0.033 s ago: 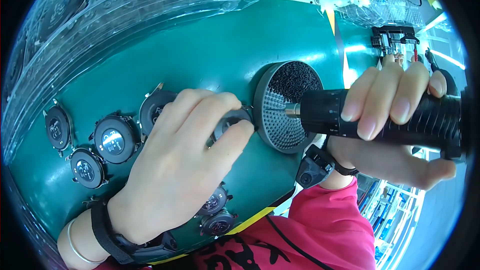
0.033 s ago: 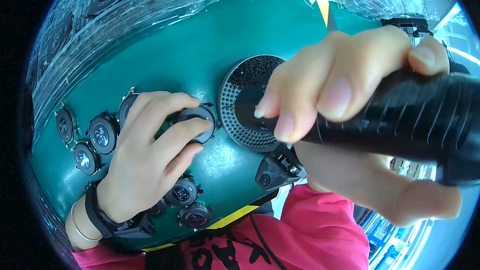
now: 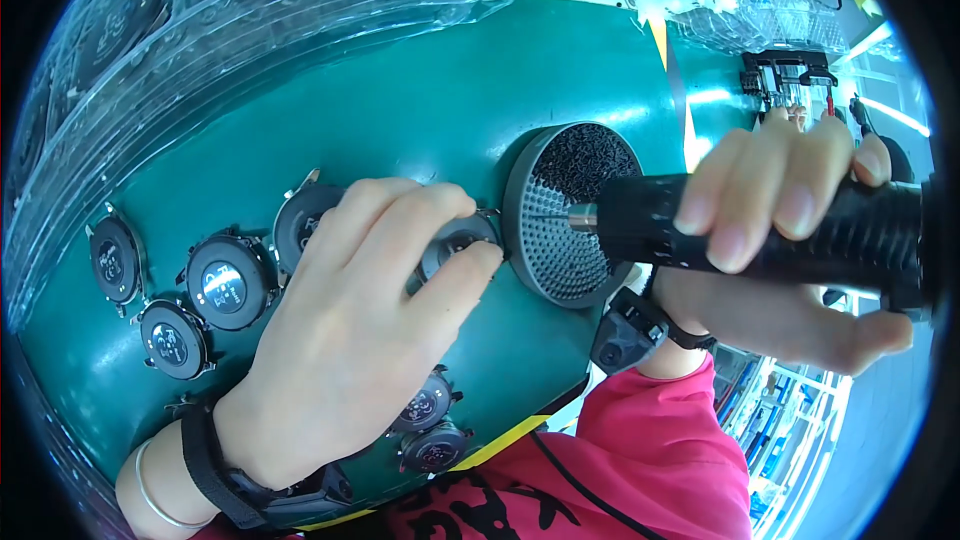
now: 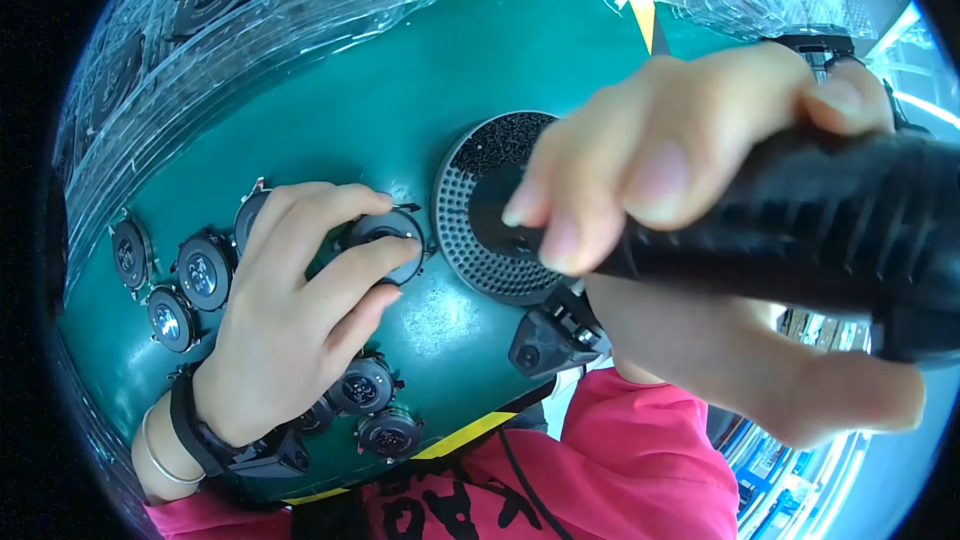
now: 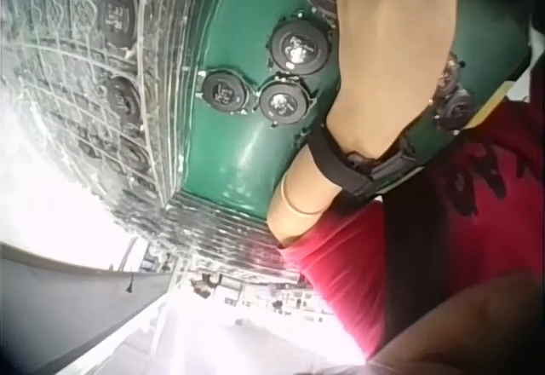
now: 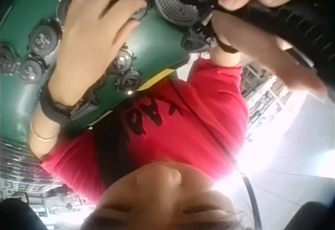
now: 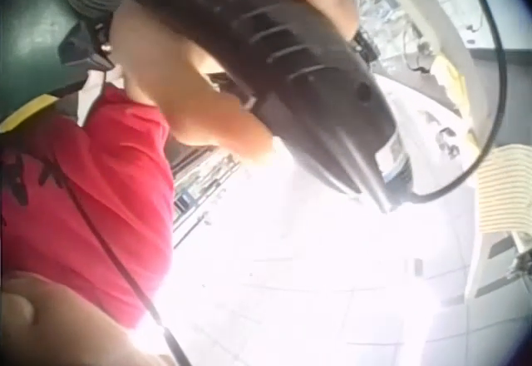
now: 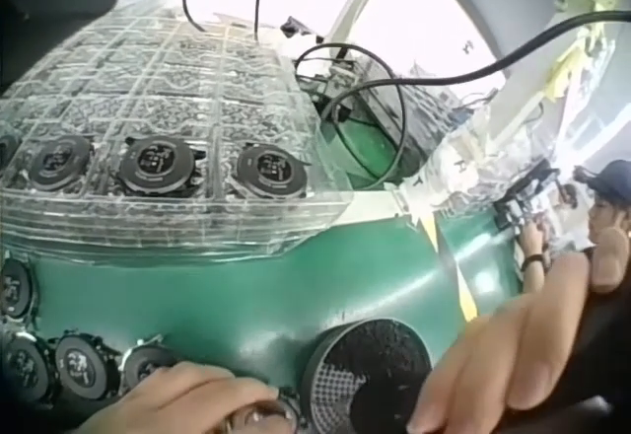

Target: The person assembles smartwatches by picking up screws with a power screwdriver, driving them into the back of a watch, and placing the finished watch into a plastic tray.

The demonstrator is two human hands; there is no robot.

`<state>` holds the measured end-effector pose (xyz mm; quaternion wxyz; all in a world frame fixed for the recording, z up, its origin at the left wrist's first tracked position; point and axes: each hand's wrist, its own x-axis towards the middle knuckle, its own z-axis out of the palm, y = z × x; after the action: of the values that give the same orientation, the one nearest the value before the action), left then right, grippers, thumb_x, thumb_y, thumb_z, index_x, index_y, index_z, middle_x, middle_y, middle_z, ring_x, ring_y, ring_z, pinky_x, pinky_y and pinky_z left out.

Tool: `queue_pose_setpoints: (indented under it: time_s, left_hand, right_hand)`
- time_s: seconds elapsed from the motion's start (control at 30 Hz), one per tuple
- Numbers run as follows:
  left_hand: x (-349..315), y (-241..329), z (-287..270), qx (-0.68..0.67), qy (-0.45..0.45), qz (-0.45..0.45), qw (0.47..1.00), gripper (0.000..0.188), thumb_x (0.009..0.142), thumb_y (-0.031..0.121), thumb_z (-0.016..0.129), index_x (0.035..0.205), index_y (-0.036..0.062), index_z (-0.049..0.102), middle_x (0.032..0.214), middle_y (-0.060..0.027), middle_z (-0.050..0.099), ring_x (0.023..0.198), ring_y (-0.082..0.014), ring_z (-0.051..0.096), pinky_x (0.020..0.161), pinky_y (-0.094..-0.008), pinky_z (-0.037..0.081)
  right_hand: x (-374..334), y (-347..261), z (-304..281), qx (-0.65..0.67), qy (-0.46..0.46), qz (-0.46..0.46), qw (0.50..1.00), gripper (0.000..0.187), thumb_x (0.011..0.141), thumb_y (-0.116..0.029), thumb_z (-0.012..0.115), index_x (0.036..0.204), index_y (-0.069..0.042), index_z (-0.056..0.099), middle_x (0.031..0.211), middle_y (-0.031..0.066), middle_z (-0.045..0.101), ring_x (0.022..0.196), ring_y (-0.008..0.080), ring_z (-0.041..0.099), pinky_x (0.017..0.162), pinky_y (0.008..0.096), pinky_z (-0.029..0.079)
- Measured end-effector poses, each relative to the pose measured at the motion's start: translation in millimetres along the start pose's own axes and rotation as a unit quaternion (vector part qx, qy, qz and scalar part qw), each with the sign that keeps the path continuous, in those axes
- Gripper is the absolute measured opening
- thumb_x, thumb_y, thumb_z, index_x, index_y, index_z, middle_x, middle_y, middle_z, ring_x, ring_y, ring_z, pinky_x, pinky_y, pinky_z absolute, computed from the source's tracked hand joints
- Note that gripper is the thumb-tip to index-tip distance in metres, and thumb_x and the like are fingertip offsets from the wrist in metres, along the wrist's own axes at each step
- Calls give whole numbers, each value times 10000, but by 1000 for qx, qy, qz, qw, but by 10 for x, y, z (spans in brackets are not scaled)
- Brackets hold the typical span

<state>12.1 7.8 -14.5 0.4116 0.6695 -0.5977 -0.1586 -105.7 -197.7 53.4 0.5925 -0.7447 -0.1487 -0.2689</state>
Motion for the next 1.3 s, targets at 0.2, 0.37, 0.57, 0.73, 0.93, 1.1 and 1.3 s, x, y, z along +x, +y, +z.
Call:
queue_pose_setpoints:
  time_s: [0.2,0.37,0.57,0.73,0.93,1.1,1.3]
  left_hand:
    - [29,30,6,0,4,-11,1000,414,677,-9,765,1075,80,697,1242,-139,579,1072,-377,570,898,-470,485]
    - [36,37,-10,-8,-2,-16,1000,434,665,-27,751,1081,77,689,1250,-143,581,1080,-380,569,900,-470,485]
    - [26,12,-4,-3,-2,-10,1000,440,666,-25,750,1090,76,685,1255,-142,581,1081,-380,569,899,-465,487]
    - [13,8,4,0,3,-11,1000,436,672,-24,753,1092,70,681,1255,-139,582,1082,-378,568,900,-464,488]
    - [1,-5,9,0,4,-8,1000,438,676,-29,756,1095,64,672,1255,-136,582,1085,-376,568,905,-463,488]
    - [7,10,13,1,7,-11,1000,444,672,-34,760,1096,63,671,1253,-135,583,1086,-374,569,904,-454,490]
    - [11,12,19,1,8,-10,1000,443,676,-35,762,1099,64,675,1244,-134,586,1063,-366,573,888,-444,494]
  right_hand:
    - [-67,5,-78,-6,25,-10,1000,916,788,-737,666,1255,21,455,941,97,575,599,194,597,499,354,534]
    - [-98,16,-67,-7,41,-27,999,908,786,-722,682,1249,21,441,931,98,570,596,190,601,500,349,537]
    - [-108,14,-46,-7,55,-52,997,901,784,-704,701,1241,22,425,918,100,566,593,187,606,501,343,542]
    - [-118,-1,-25,-6,66,-74,995,897,782,-689,717,1235,22,412,908,101,561,590,184,609,502,338,545]
    - [-94,-71,-25,31,68,-64,995,871,787,-632,757,1219,31,392,910,99,561,596,174,618,491,308,542]
    - [-52,40,-13,36,76,-64,994,870,785,-621,767,1223,30,391,915,97,558,613,174,620,511,306,542]
    - [-106,-57,63,41,82,-62,994,869,783,-607,779,1229,30,391,921,94,555,635,174,622,534,304,542]
